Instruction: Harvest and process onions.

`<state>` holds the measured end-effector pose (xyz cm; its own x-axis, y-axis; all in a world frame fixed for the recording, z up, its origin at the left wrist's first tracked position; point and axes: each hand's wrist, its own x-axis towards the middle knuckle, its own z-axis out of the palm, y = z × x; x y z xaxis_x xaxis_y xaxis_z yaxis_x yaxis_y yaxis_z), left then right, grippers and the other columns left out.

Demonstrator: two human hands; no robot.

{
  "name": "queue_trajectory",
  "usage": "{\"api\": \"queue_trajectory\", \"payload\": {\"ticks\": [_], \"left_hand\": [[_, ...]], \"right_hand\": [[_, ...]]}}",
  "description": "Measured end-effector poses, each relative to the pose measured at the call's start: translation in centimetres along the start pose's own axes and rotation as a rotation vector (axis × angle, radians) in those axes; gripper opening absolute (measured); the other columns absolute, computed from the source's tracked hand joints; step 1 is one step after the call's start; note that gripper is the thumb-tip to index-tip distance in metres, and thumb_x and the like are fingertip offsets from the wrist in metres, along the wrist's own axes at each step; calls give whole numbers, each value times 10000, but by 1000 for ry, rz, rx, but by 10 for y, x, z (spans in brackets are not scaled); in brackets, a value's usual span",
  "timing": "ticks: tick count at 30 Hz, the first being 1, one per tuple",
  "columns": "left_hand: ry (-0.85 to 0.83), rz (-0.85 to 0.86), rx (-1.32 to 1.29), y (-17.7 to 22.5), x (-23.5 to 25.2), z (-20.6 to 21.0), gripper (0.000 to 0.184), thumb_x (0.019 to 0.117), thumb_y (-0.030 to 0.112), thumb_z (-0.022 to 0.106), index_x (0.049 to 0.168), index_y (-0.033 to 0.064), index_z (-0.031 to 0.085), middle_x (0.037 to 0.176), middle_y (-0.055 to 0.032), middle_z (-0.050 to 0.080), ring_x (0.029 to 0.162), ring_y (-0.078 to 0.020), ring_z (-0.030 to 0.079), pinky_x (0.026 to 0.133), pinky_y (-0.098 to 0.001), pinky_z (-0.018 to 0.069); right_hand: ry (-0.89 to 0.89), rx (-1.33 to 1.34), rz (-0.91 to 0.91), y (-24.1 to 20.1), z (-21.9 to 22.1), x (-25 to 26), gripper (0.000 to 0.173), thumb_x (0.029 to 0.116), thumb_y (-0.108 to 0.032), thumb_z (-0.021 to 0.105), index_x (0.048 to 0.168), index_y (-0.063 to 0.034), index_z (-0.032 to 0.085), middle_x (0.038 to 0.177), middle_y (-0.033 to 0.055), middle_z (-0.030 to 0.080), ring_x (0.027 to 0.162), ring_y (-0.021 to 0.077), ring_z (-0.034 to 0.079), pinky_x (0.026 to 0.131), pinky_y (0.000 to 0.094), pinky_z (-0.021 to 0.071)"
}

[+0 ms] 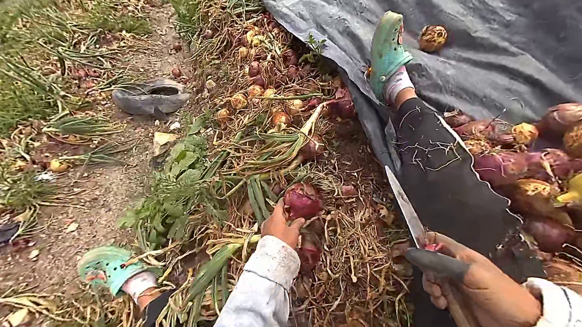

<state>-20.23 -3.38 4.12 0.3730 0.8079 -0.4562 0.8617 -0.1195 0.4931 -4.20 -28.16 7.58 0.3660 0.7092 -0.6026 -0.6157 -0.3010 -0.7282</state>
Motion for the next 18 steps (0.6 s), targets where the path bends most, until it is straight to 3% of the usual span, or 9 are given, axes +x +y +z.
{"api": "queue_trajectory", "payload": {"ticks": [3,5,8,10,11,12,14,16,18], "left_hand": [[128,222,-194,1,-40,-15,570,920,97,728,1424,-60,512,1261,-256,665,1212,-354,632,1086,-502,458],[212,372,-265,-2,-60,-18,442,900,171,672,1280,-51,627,1174,-205,696,1125,-282,666,1009,-470,512],[234,503,-308,-5,-83,-17,441,894,319,591,1189,6,690,1126,-129,716,1089,-187,673,966,-387,541],[179,543,-360,-8,-98,-15,479,926,388,584,1171,-7,698,1121,-110,716,1080,-142,667,959,-343,535],[133,550,-397,-9,-104,-15,463,936,374,592,1161,-18,692,1080,-63,718,1016,-66,673,915,-269,551],[72,547,-446,-8,-110,-15,412,942,325,598,1144,-26,678,1012,-1,725,927,10,675,852,-205,563],[-94,530,-525,-10,-113,-18,323,957,258,582,1119,-8,667,924,84,712,818,64,656,776,-167,561],[-251,477,-536,-9,-110,-24,254,974,235,540,1071,49,684,889,141,688,809,85,636,775,-154,542],[-379,448,-524,-12,-101,-27,302,1011,336,509,966,111,705,853,174,677,828,103,627,801,-147,526]], "right_hand": [[-100,-61,140,5,14,13,134,999,-128,537,1122,-96,496,717,-1,557,513,84,561,480,225,517],[-169,-94,187,9,27,23,203,994,-161,584,1151,-99,474,727,-3,552,528,86,567,504,231,526],[-218,-89,108,9,43,32,389,895,-231,674,1189,-105,453,735,-23,561,541,77,576,518,225,529],[-193,-71,-14,6,50,32,534,780,-222,734,1222,-95,463,765,-40,609,585,52,609,547,210,539],[-184,-80,-84,5,52,31,629,737,-194,761,1278,-75,463,841,-41,640,663,29,635,602,195,551],[-188,-108,-150,5,52,29,761,698,-179,802,1355,-35,445,975,-27,657,814,6,654,719,183,560],[-199,-152,-284,8,51,28,946,597,-202,894,1390,9,424,1150,2,667,1048,-12,644,912,177,543],[-193,-201,-382,11,48,33,1094,503,-333,958,1389,21,422,1188,14,668,1098,-8,637,955,183,536],[-202,-210,-490,15,47,36,1074,508,-399,971,1349,31,460,1166,9,687,1083,-5,652,957,198,549]]}}
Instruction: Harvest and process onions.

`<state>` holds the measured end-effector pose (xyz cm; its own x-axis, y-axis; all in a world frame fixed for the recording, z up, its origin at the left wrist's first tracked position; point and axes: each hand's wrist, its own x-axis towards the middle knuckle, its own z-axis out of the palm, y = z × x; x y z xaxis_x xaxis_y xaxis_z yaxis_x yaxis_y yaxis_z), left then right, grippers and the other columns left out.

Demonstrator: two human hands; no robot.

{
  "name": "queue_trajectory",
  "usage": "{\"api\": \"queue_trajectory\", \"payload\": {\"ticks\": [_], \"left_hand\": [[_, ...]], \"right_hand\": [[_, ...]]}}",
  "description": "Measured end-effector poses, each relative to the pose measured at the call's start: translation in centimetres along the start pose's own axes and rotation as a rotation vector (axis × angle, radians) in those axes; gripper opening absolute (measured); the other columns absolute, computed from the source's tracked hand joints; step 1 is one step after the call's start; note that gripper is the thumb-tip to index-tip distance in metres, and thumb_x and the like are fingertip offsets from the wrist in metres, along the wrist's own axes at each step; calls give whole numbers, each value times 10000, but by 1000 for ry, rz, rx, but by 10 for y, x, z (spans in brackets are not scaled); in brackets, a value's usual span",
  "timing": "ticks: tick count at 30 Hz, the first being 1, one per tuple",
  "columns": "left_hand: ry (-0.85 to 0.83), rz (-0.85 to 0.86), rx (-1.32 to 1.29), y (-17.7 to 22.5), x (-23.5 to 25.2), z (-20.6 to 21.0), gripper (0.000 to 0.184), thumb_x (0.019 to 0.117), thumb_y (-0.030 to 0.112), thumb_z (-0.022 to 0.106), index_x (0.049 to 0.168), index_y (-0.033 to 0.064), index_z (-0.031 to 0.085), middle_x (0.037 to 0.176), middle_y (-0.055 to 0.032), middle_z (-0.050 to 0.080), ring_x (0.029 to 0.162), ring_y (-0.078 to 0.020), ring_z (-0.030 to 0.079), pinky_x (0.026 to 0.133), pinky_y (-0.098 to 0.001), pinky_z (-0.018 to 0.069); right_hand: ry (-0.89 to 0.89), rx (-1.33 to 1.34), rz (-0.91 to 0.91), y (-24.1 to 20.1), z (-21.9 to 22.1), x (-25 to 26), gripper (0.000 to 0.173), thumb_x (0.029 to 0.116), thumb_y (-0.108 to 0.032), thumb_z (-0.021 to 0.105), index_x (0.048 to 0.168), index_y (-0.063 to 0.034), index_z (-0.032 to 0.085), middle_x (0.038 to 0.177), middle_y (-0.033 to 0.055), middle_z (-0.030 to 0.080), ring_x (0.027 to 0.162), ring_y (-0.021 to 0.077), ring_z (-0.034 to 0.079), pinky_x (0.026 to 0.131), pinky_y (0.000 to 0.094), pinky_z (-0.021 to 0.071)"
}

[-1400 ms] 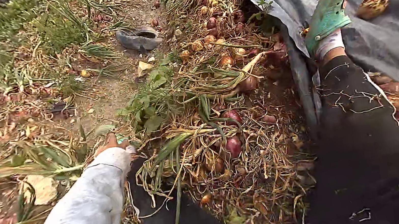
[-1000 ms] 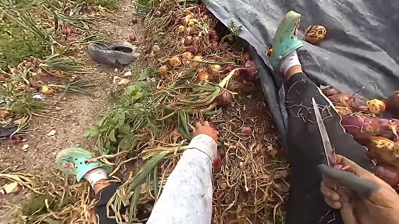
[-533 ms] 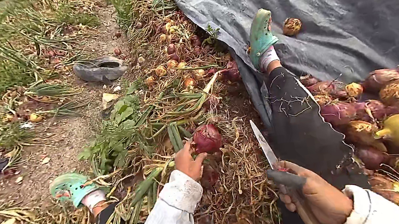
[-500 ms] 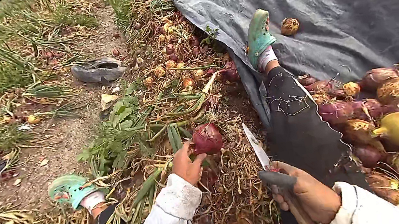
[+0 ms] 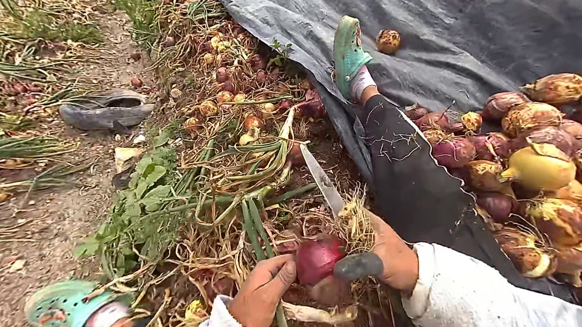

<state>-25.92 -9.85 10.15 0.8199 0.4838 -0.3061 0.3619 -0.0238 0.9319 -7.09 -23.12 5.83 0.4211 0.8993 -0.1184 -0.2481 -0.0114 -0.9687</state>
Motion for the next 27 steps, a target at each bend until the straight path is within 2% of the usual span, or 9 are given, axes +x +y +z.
{"api": "queue_trajectory", "payload": {"ticks": [2,4,8,12,16,20,23,25,27], "left_hand": [[-135,17,-42,-10,6,-6,479,962,590,562,943,139,722,863,183,683,842,109,622,804,-143,517],[-180,18,-46,-17,13,-5,610,798,746,658,911,151,728,822,180,684,781,98,629,734,-152,528],[5,55,-23,-29,19,8,619,714,761,723,842,155,743,768,175,691,720,95,636,685,-147,539],[235,163,197,-36,14,23,690,709,694,751,894,28,754,817,56,734,786,62,673,737,-174,564],[510,418,709,-48,11,33,725,737,673,688,897,-29,767,774,-120,758,731,-208,750,711,-429,607],[617,406,915,-40,18,35,770,793,687,622,942,-55,765,785,-160,755,729,-324,750,729,-550,588],[628,251,859,-27,29,36,693,812,601,687,982,-67,758,807,-182,754,765,-364,752,747,-588,579],[621,-4,696,-13,38,22,531,877,428,764,1053,-72,725,876,-237,729,855,-417,718,826,-639,534],[668,-44,595,-7,45,8,435,935,298,740,1158,-72,692,964,-254,725,921,-405,710,872,-623,523]], "right_hand": [[-27,38,-53,3,0,-1,990,569,-387,965,1320,32,475,1141,-13,694,1061,-8,662,954,208,558],[-23,109,-1,2,2,-4,859,623,-318,944,1283,4,499,1087,-36,714,1018,-6,680,927,209,572],[27,256,159,-3,9,-7,471,790,-232,832,1151,-41,599,936,-25,741,890,35,713,850,234,599],[58,205,279,1,10,-4,225,942,-272,688,1077,-96,648,894,-31,731,827,27,699,753,209,581],[127,18,595,0,12,-1,257,1090,-332,473,1060,-87,545,689,-20,520,484,42,459,456,207,410],[204,70,746,-6,14,8,290,1125,-319,364,984,-94,478,604,-11,433,416,73,389,410,220,379],[168,210,635,-1,10,8,332,1128,-352,315,931,-129,460,560,-51,392,395,44,372,386,194,363],[158,188,496,12,7,16,337,1121,-315,353,1005,-58,538,622,-30,463,476,34,449,473,176,419],[129,20,444,29,2,47,367,1099,-158,356,1199,127,566,891,120,608,787,109,591,792,244,487]]}}
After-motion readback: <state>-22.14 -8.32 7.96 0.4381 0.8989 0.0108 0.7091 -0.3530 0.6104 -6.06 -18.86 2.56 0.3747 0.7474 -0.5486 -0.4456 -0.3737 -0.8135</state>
